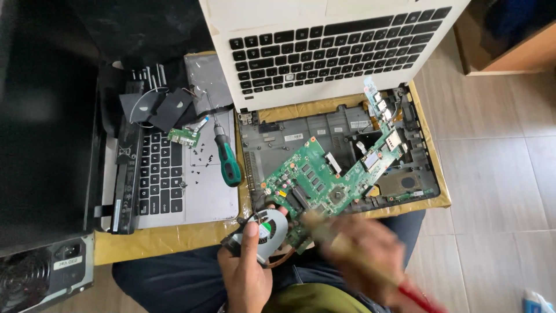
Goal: Dusting a laptop motherboard and internal components using a paintbrush during a repair process.
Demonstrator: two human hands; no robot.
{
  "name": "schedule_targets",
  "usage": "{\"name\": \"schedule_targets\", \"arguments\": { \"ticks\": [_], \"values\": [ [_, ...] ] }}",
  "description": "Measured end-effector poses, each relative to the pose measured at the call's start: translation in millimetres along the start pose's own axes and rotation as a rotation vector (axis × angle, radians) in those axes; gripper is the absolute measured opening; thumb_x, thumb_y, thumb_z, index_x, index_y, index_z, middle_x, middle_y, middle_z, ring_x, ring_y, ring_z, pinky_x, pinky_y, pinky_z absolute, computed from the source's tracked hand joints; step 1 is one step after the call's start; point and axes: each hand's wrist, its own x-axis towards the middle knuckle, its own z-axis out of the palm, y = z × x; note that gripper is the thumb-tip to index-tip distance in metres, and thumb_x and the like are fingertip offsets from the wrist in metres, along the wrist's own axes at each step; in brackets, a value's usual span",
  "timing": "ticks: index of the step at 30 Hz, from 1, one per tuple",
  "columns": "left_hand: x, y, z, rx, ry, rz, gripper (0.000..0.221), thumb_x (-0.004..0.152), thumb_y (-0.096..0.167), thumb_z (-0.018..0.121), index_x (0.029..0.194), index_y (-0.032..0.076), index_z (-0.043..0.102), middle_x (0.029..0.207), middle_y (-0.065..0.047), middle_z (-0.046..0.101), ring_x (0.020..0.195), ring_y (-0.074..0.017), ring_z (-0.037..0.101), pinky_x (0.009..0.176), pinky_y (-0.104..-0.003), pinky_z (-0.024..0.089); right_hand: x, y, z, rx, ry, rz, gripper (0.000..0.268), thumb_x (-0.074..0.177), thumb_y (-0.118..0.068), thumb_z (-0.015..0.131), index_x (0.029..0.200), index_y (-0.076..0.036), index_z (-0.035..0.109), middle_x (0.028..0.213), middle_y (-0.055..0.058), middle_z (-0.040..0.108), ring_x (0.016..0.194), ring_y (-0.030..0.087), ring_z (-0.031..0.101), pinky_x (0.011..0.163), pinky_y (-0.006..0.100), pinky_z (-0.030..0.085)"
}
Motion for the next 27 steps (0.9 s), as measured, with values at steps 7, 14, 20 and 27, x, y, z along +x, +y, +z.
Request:
{"name": "schedule_targets", "arguments": {
  "ticks": [7, 14, 20, 27],
  "values": [
    [1.0, 7.3, -0.2, -0.014, -0.095, 0.000, 0.047, 0.094, 0.020, 0.058, 0.116, -0.021, 0.066, 0.110, -0.029, 0.077, 0.093, -0.0334, 0.075, 0.082, -0.041, 0.060, 14.9, -2.4, -11.2, -0.243, 0.108, 0.245, 0.028, 0.087, -0.002, 0.074, 0.114, -0.001, 0.068, 0.107, 0.014, 0.075, 0.074, 0.019, 0.070, 0.063, 0.028, 0.055],
    [1.7, 3.9, -0.3, -0.037, -0.058, -0.004, 0.044, 0.095, 0.017, 0.057, 0.116, -0.021, 0.064, 0.109, -0.030, 0.076, 0.086, -0.0334, 0.074, 0.077, -0.040, 0.058, 2.4, -6.6, -2.8, 0.154, -0.228, -0.219, 0.016, 0.095, -0.012, 0.067, 0.106, -0.001, 0.070, 0.107, 0.012, 0.078, 0.098, 0.026, 0.080, 0.085, 0.036, 0.070],
    [0.8, 3.5, -1.8, 0.048, 0.008, -0.037, 0.048, 0.089, 0.021, 0.063, 0.104, -0.024, 0.070, 0.104, -0.030, 0.080, 0.084, -0.0344, 0.077, 0.072, -0.040, 0.061, 5.5, 10.8, -13.5, -0.330, 0.034, 0.096, 0.015, 0.086, -0.004, 0.078, 0.099, -0.005, 0.071, 0.113, 0.011, 0.075, 0.088, 0.020, 0.073, 0.069, 0.028, 0.061],
    [0.6, -0.7, -5.7, -0.064, -0.012, -0.042, 0.046, 0.092, 0.017, 0.061, 0.115, -0.022, 0.061, 0.108, -0.035, 0.076, 0.082, -0.0360, 0.074, 0.066, -0.040, 0.061, 5.2, 22.1, -22.7, -0.065, -0.162, 0.101, 0.006, 0.087, -0.014, 0.073, 0.090, -0.009, 0.076, 0.104, 0.005, 0.075, 0.083, 0.014, 0.073, 0.067, 0.024, 0.059]
  ]
}}
